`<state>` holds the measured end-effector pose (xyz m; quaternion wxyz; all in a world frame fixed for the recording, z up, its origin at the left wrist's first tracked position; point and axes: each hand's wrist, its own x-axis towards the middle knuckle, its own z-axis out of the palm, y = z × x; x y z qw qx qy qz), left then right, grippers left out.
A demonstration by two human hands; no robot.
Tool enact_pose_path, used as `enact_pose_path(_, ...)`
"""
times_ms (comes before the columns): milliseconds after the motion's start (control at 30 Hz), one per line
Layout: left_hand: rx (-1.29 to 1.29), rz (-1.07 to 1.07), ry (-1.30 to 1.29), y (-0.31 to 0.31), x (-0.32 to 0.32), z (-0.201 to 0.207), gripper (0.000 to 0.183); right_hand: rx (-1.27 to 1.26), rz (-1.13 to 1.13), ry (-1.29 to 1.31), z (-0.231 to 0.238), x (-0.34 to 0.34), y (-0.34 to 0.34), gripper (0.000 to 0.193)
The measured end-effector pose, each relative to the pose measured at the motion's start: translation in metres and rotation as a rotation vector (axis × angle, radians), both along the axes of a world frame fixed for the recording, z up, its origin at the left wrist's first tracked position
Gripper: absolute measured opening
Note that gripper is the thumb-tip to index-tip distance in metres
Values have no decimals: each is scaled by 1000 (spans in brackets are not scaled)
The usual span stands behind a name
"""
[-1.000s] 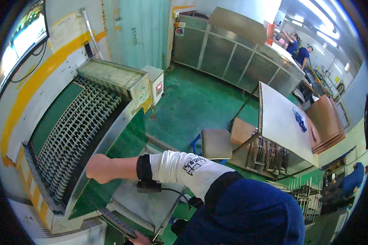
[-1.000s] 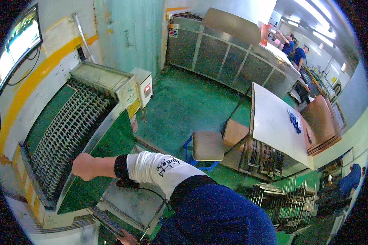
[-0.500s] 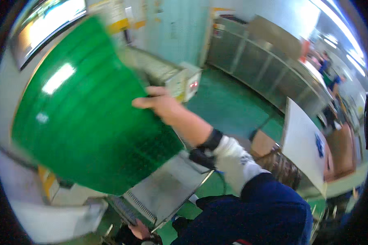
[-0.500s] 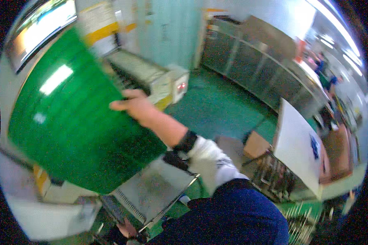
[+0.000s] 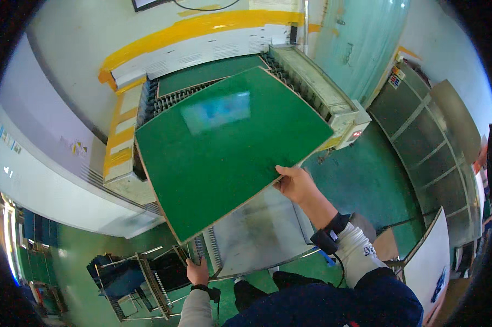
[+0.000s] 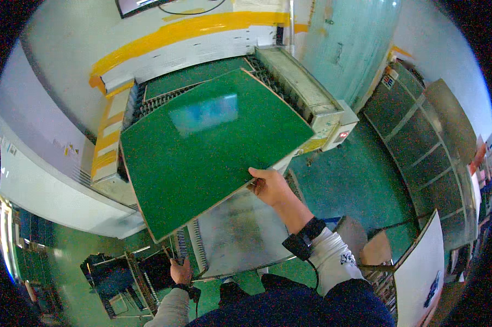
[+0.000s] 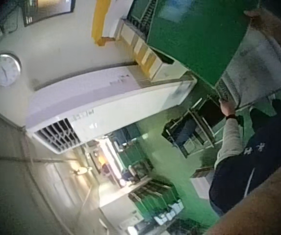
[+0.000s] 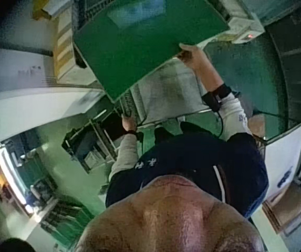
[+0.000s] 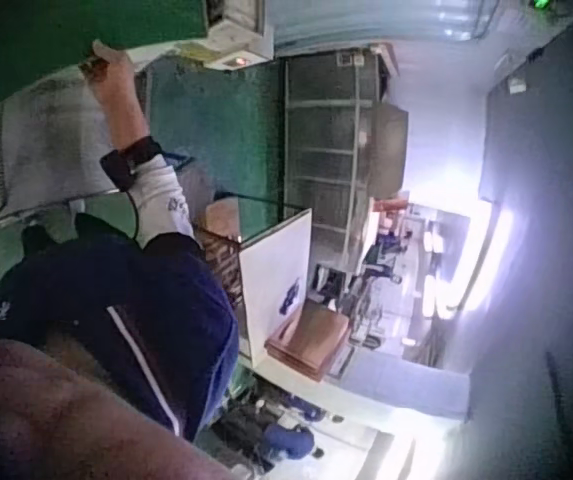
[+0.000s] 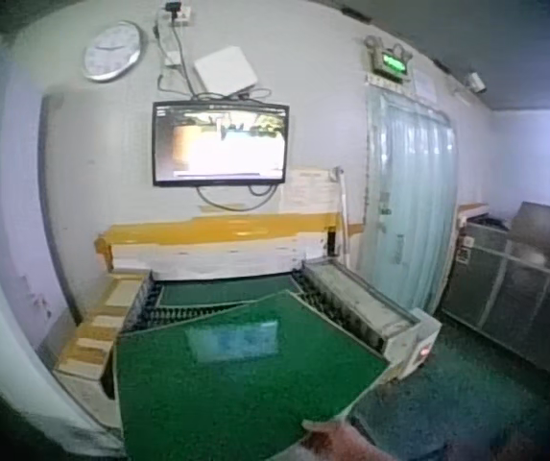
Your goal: Load green circuit board panels from a rack into a conveyorized processing machine.
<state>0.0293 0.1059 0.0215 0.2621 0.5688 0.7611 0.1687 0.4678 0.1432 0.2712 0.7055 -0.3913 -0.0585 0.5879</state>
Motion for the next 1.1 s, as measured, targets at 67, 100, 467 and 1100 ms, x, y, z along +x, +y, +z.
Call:
enact_pose_path(67,18,4,2,0,-2,-7,50,-28,-16,63,-10,-1,7,8)
enact_pose_path(100,33,-10,21,2,-3,-10,50,-29,-25,68,-12,-2,11,7)
enact_pose_path(467,47,-24,30,0,4,11,49,-98,69,55,-47,0,51,18)
enact_pose_path(1100,-92,-36,96,1,14,40,75,-272,237,-102,-52,11,108,42)
